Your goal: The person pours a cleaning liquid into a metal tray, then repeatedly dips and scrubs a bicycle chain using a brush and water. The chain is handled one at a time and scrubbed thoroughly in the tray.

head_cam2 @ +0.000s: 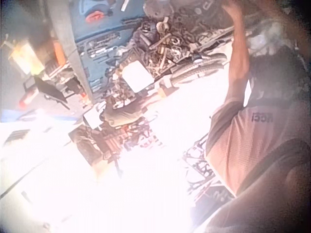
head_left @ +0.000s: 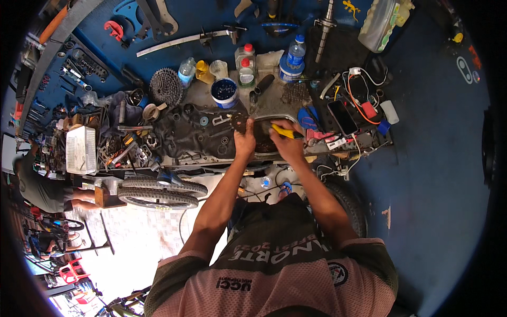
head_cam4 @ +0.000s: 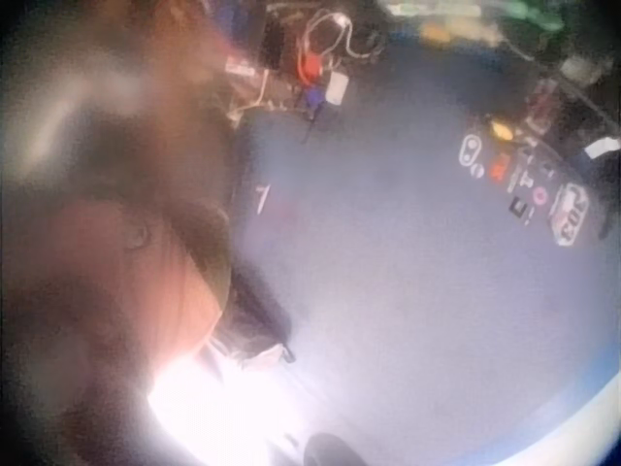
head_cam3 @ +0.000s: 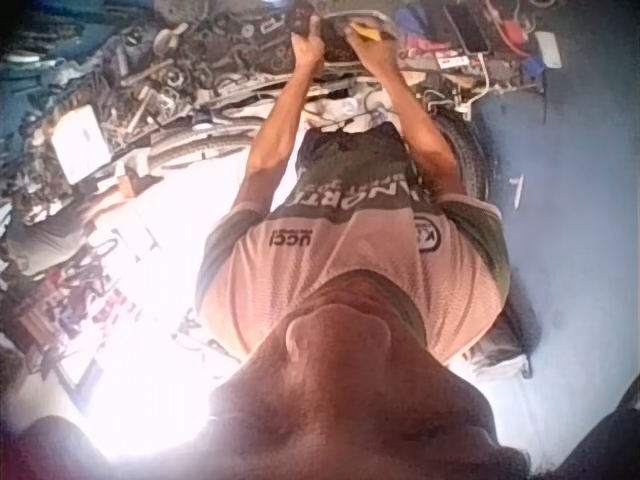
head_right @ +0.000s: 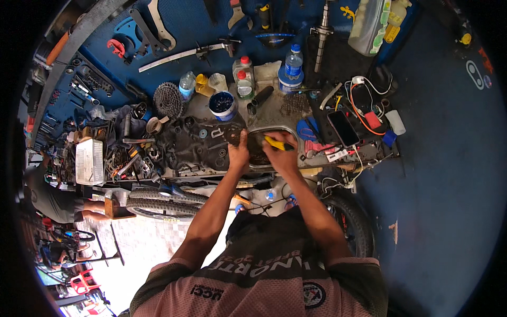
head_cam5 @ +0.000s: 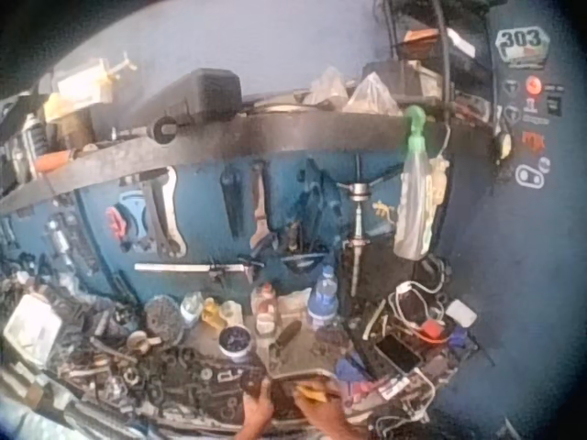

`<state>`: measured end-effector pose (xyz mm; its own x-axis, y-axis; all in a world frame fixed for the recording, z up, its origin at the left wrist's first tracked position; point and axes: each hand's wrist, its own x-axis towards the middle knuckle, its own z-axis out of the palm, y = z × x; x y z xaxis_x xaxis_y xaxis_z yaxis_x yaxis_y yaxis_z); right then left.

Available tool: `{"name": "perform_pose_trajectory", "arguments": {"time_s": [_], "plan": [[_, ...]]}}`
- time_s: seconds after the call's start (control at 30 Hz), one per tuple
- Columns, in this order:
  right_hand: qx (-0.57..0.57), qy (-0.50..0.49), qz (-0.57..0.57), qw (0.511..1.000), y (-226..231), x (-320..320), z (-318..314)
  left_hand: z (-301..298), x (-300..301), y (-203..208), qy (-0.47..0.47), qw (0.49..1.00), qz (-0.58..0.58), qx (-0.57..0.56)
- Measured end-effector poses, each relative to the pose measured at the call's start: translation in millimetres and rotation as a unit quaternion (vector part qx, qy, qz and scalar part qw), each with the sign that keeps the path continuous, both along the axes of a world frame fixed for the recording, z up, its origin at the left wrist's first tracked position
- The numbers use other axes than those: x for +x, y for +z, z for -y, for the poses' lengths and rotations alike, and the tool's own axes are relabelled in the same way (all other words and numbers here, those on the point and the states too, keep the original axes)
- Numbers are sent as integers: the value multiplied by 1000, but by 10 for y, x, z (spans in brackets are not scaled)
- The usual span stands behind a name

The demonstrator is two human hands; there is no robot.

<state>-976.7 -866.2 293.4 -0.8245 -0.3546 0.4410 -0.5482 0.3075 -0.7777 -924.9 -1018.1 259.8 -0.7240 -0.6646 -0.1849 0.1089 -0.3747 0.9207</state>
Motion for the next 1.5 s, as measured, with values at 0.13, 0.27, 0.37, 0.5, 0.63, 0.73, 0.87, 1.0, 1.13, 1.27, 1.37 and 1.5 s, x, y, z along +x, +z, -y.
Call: {"name": "perform_pose_trajectory", "arguments": {"time_s": [0.13, 0.27, 0.37, 0.5, 0.63, 0.73, 0.87, 1.0, 1.13, 1.27, 1.37, 1.5], "plan": [[24, -79, 166, 983, -333, -147, -78, -59, -76, 120, -1, 1000, -31, -3], [-46, -17, -30, 998, 112, 71, 164, 36, -11, -30, 10, 1000, -23, 11], [25, -67, 15, 997, -184, -46, 98, -27, -101, 83, -1, 997, -14, 72], [168, -96, 57, 979, -297, -277, -217, 107, 57, 132, -21, 988, -77, 130], [279, -77, -15, 957, -332, -352, -336, 206, 104, 182, -59, 986, -35, 149], [291, -98, 21, 952, -282, -464, -366, 93, 65, 393, -68, 976, -71, 192], [-55, -4, 262, 963, 67, -203, -23, 133, 17, 203, -60, 986, -37, 152], [6, -52, -36, 998, -23, 36, 192, -66, -198, 172, -30, 985, -74, 150], [67, -44, 176, 981, -143, -135, -105, -86, -157, 64, 2, 984, -59, 169], [31, -27, 24, 999, 4, 176, 127, -79, -210, -187, 24, 998, -24, 53], [99, -92, 178, 975, -199, -32, -187, -159, -170, 201, -17, 987, -35, 158], [-23, 16, -3, 1000, 102, 173, 115, -136, -146, -73, 27, 998, -21, 44]]}}
